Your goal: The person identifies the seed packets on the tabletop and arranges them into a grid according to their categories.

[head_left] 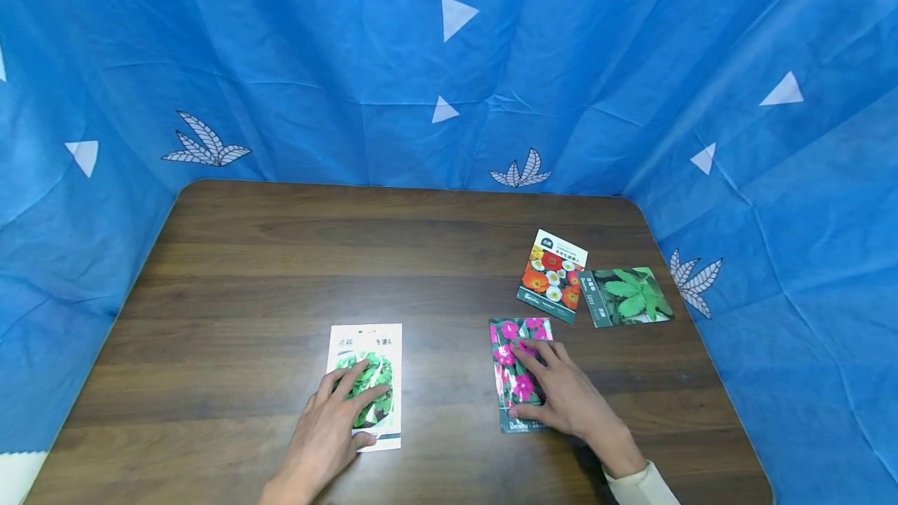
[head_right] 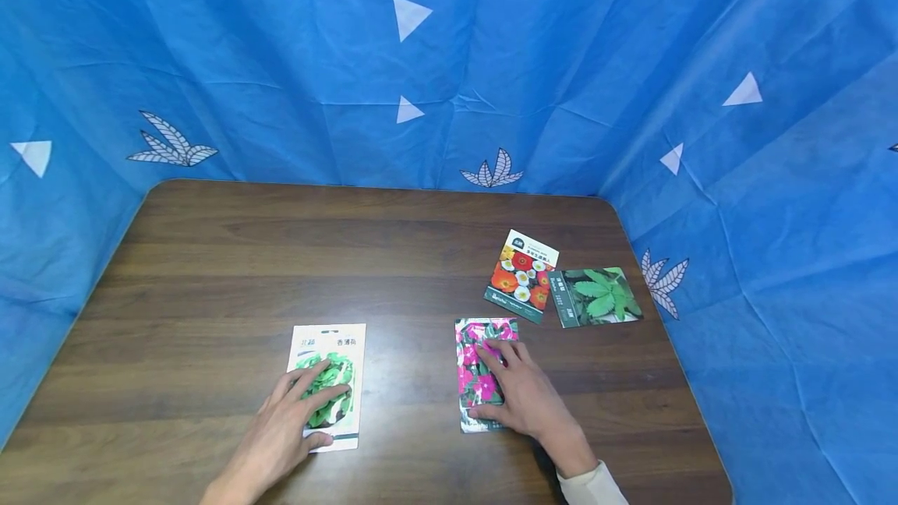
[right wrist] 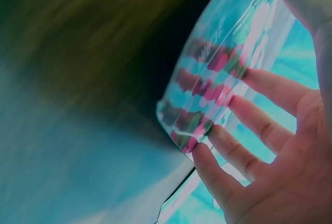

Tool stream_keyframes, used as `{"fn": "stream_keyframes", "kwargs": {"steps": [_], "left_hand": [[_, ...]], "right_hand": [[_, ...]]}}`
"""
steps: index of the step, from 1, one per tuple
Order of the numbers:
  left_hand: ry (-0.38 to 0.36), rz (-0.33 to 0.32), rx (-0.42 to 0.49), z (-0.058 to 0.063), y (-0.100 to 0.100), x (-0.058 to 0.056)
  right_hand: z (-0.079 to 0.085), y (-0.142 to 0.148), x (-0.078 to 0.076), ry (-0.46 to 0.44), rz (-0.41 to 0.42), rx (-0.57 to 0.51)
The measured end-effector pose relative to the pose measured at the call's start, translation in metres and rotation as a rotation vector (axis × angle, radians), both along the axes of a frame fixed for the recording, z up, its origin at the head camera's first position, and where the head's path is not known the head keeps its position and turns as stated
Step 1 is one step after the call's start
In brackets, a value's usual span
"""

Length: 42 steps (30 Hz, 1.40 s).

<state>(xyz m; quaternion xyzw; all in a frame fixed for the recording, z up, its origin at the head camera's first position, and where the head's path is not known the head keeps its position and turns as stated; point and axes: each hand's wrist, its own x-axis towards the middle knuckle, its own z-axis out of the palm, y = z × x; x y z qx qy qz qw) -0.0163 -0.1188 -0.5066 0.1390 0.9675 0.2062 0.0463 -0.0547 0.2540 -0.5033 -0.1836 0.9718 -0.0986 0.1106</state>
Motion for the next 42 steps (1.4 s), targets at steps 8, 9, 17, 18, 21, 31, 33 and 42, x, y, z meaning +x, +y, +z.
{"fn": "stream_keyframes", "kwargs": {"steps": [8, 9, 17, 18, 21, 31, 33, 42], "left_hand": [[0.032, -0.001, 0.013, 0.000, 0.000, 0.001], [0.033, -0.001, 0.014, 0.000, 0.000, 0.001], [0.016, -0.001, 0.009, 0.000, 0.000, 0.001], [0.013, -0.002, 0.006, 0.000, 0.000, 0.001], [0.005, -0.003, 0.004, 0.000, 0.001, 0.000], [0.003, -0.002, 0.008, 0.001, 0.001, -0.001], [0.005, -0.003, 0.009, 0.001, 0.001, -0.001], [-0.030, -0.008, 0.005, 0.002, 0.002, -0.001]], "right_hand": [[-0.002, -0.013, 0.001, 0.033, 0.031, 0.011], [-0.002, -0.014, 0.001, 0.040, 0.038, 0.012], [-0.004, -0.025, 0.001, 0.065, 0.064, 0.034], [-0.004, -0.026, 0.001, 0.065, 0.066, 0.032], [-0.003, -0.026, 0.000, 0.052, 0.069, 0.018], [-0.001, -0.030, -0.002, -0.007, 0.081, 0.012], [-0.001, -0.033, -0.002, 0.001, 0.085, 0.015], [-0.003, -0.043, -0.001, 0.026, 0.112, 0.024]]}}
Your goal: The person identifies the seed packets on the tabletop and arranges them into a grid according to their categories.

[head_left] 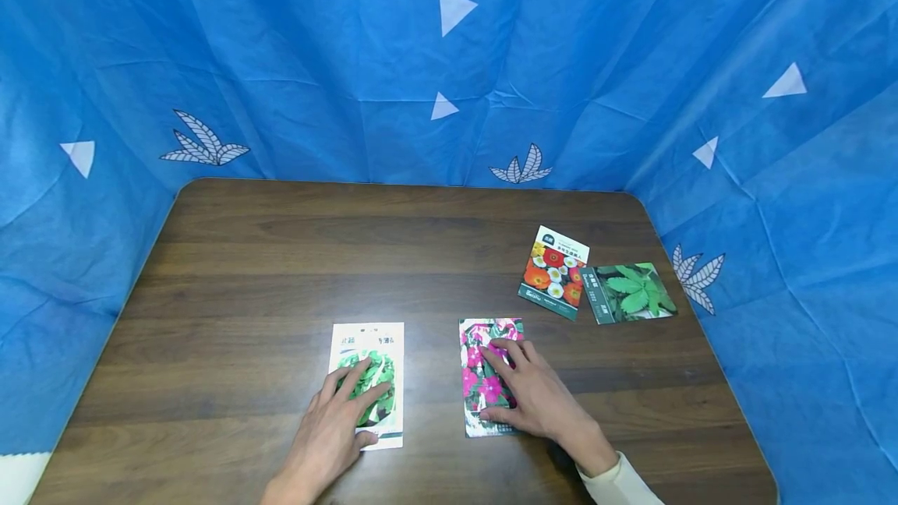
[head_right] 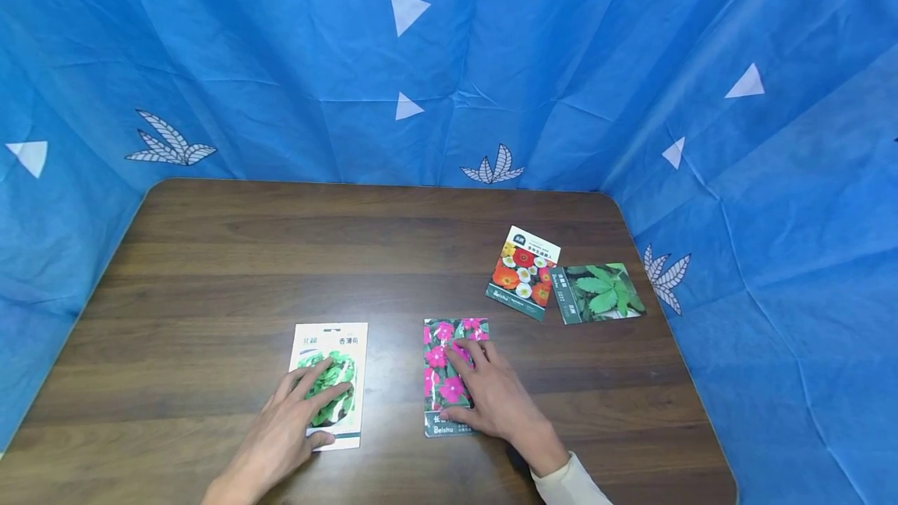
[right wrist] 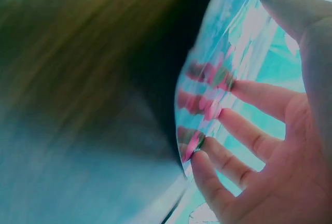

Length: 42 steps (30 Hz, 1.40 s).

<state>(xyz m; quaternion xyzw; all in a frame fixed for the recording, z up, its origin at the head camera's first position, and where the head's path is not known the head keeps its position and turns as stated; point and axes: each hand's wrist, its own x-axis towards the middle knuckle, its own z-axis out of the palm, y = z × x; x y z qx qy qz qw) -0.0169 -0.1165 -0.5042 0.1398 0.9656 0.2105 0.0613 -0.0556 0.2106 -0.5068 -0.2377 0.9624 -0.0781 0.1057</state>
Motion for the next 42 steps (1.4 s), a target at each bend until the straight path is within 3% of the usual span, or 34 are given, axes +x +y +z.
{"fn": "stream_keyframes", "kwargs": {"steps": [16, 42], "left_hand": [[0.039, -0.023, -0.022, 0.001, 0.000, 0.000], [0.024, -0.029, -0.022, 0.003, 0.002, -0.001]], "right_hand": [[-0.004, -0.010, 0.001, -0.051, 0.011, -0.057], [-0.006, -0.019, 0.000, -0.018, 0.044, -0.062]]}}
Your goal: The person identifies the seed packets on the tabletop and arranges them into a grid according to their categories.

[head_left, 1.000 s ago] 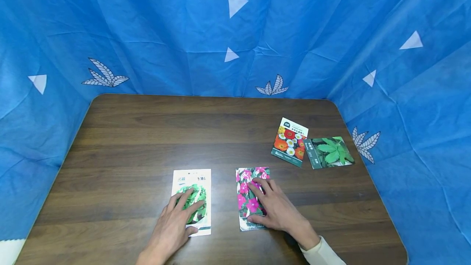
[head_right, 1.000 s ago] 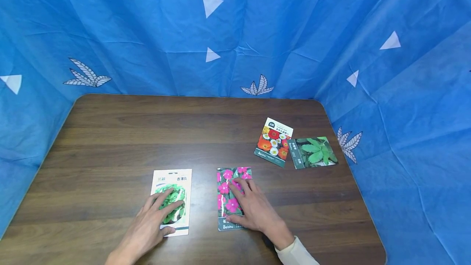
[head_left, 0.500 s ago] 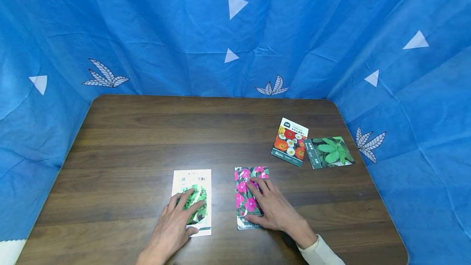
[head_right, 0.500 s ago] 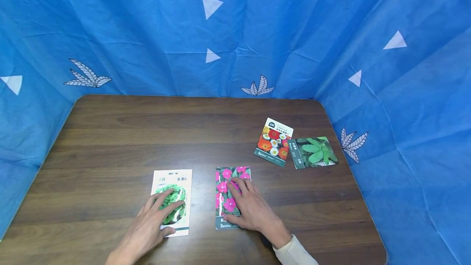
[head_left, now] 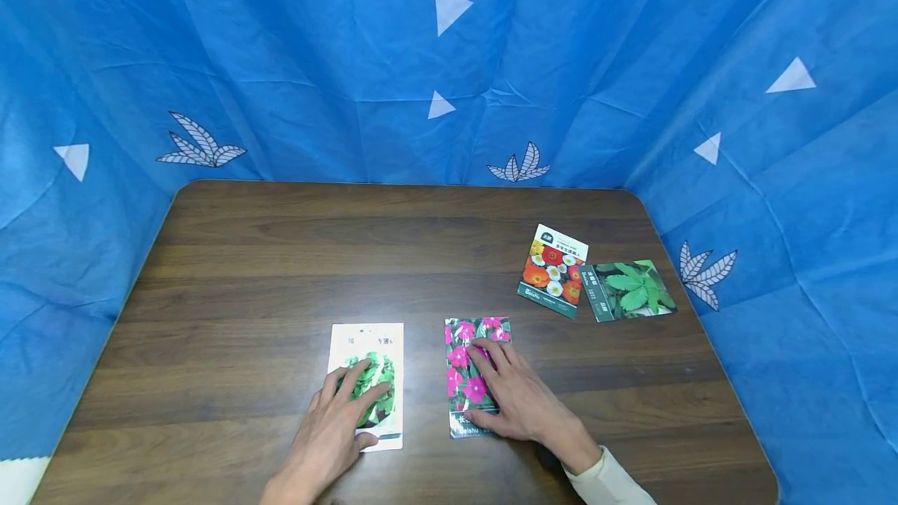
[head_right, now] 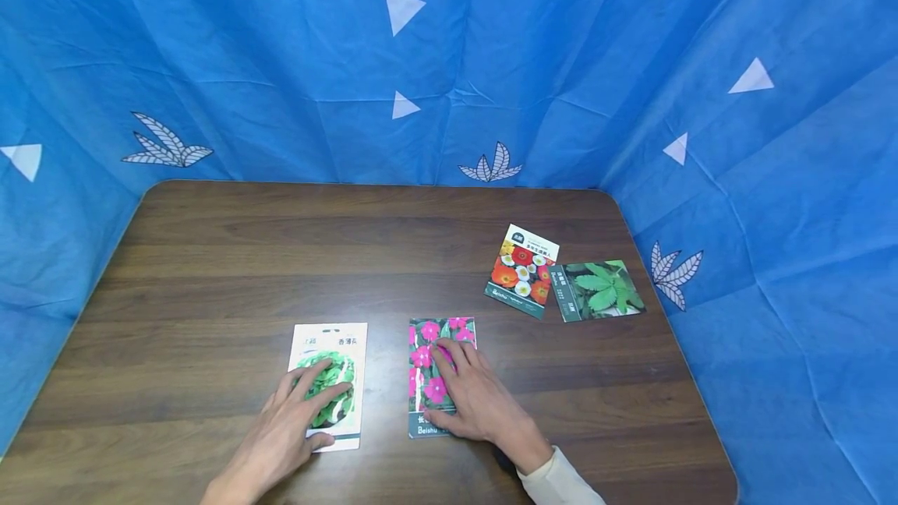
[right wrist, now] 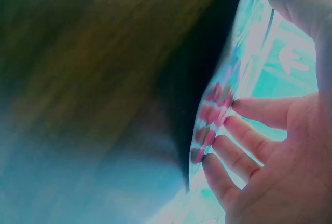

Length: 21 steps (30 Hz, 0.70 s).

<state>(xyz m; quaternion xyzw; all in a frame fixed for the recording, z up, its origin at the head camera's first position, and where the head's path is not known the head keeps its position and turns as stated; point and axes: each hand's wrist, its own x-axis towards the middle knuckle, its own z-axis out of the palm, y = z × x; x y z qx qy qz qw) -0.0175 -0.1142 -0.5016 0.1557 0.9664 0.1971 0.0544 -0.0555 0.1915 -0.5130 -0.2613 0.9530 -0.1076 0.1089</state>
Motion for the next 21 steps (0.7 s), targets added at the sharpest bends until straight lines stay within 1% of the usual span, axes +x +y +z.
{"fn": "stream_keyframes", "kwargs": {"steps": [7, 13, 21], "left_hand": [[0.003, -0.004, 0.000, -0.0002, -0.0005, 0.0001], [0.016, -0.009, 0.008, -0.0004, -0.0007, -0.0005], [0.043, -0.007, 0.028, 0.0021, -0.0020, -0.0012]], "right_hand": [[0.0028, 0.0002, 0.0005, -0.004, -0.005, 0.027], [0.0054, 0.0019, -0.0006, -0.014, -0.026, 0.018], [0.0052, 0.0087, -0.0017, 0.017, -0.051, 0.005]]}}
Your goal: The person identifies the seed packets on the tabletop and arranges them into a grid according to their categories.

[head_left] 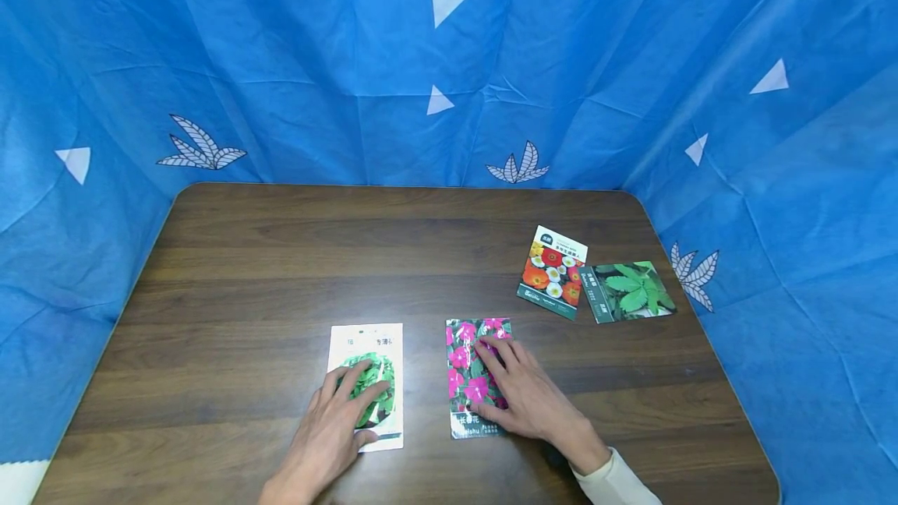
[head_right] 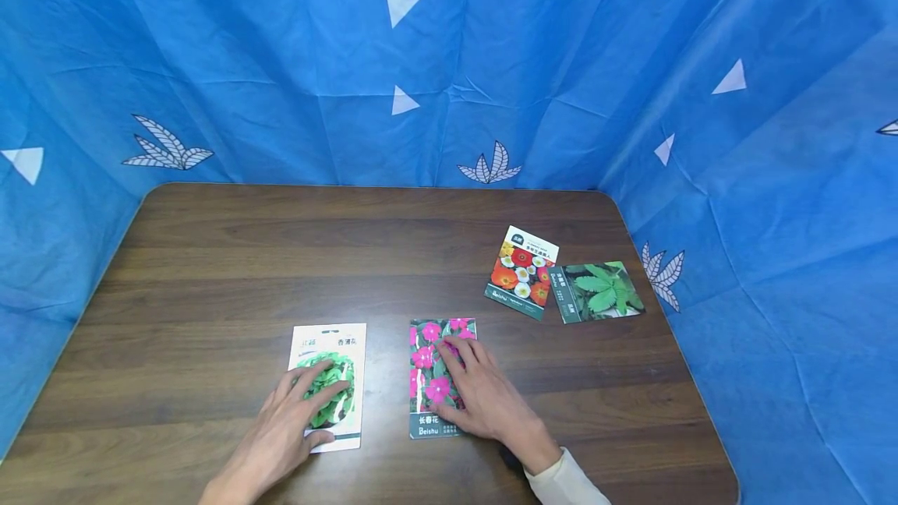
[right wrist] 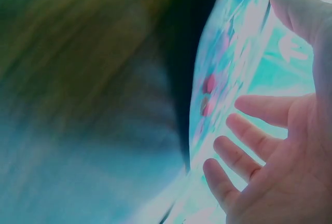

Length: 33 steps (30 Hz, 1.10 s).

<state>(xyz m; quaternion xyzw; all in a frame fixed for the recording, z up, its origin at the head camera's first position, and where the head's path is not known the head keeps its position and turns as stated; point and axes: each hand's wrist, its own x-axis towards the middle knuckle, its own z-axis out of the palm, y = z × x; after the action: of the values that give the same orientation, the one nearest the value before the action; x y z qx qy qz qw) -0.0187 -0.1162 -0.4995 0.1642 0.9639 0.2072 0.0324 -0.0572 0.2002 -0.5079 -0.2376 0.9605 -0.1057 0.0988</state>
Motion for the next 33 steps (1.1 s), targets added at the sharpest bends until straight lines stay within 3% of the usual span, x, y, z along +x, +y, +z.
{"fn": "stream_keyframes", "kwargs": {"steps": [5, 13, 20, 33], "left_hand": [[0.018, 0.000, 0.000, 0.001, 0.000, -0.001], [-0.021, 0.002, -0.026, -0.002, 0.001, -0.002], [-0.032, -0.001, -0.033, -0.001, 0.003, -0.002], [-0.022, -0.008, -0.051, 0.000, 0.002, -0.002]], "right_hand": [[0.001, 0.005, -0.003, 0.032, -0.003, -0.001], [0.005, 0.016, -0.011, 0.083, -0.040, 0.021], [0.008, 0.032, -0.023, 0.147, -0.068, -0.035], [0.014, 0.066, -0.060, 0.108, -0.197, -0.018]]}}
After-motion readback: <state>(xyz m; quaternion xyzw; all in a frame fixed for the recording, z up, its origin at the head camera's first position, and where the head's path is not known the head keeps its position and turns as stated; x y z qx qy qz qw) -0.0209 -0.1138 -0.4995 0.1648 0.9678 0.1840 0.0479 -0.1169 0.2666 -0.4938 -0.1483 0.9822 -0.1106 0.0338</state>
